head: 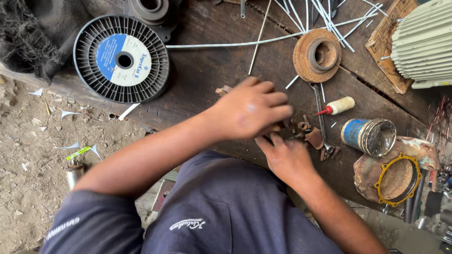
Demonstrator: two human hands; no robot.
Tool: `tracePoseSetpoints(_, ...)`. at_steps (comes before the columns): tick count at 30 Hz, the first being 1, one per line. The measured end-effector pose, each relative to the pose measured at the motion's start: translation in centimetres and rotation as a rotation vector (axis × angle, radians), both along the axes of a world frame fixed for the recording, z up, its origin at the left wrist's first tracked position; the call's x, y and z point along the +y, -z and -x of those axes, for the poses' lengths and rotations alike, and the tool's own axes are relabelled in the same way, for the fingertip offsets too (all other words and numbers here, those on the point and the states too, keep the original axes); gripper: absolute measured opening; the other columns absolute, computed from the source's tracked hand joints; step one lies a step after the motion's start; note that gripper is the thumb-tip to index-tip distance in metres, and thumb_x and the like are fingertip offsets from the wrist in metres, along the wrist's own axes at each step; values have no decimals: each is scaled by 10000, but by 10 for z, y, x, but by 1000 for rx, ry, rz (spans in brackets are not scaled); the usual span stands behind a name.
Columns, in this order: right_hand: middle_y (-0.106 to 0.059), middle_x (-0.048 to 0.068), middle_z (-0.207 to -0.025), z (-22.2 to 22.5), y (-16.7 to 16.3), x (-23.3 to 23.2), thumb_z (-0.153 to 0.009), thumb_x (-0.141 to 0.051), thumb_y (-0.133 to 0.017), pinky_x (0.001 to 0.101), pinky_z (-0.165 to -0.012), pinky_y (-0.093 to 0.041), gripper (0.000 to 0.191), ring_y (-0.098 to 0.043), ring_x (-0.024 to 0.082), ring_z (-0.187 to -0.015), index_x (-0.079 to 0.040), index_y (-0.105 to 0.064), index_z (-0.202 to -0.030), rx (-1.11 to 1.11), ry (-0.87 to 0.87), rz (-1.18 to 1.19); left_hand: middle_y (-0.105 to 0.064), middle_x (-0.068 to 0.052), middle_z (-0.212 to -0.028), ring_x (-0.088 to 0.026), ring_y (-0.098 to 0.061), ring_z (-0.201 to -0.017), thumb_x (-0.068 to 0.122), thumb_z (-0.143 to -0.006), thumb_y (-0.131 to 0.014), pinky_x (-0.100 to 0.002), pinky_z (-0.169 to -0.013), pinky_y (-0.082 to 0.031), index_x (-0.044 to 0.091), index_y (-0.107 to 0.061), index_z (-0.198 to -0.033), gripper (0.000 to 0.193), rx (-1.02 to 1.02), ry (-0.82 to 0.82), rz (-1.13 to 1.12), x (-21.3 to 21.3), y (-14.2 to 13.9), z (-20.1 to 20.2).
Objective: The person scrapes rust and debris from a rusty metal pump housing with a flat scraper, wipes it with a dark cloth, and fits a round cover plate onto the housing, pressing the parts together by hand. A second person across the bench works on an electric motor with wires.
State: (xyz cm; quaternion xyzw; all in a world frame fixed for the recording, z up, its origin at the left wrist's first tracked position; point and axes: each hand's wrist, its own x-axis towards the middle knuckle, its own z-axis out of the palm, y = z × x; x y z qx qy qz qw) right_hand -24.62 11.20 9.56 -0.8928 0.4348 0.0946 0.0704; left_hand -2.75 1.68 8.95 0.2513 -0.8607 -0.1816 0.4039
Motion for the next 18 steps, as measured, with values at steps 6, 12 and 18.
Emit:
tracePoseSetpoints(6, -651, 125, -1013, -2, -4, 0, -741, -34, -624, 422, -571, -563, 507, -716, 317, -723, -179, -708, -1219, -76, -56, 126, -711, -115, -819, -324, -721, -801, 374, -789, -705, -445, -664, -579, 126, -735, -824, 253, -512, 129, -85, -18, 5, 55)
tracePoseSetpoints(12, -645, 110, -837, 1, -25, 1, -774, -64, -616, 400, -541, -553, 538, -693, 252, -613, -172, -697, -1295, 108, -17, 87, -693, -135, -736, -365, -701, -720, 430, -774, -759, -480, -646, -563, 138, -737, -734, 295, -413, 115, -227, -38, 4, 52)
tracePoseSetpoints(18, -649, 88, -843, 10, -47, -14, -826, -103, -586, 378, -545, -545, 436, -697, 224, -635, -176, -696, -1241, 204, -72, 116, -700, -130, -778, -367, -703, -785, 457, -899, -744, -486, -655, -534, 55, -702, -813, 413, -6, 69, -315, -35, 9, 9)
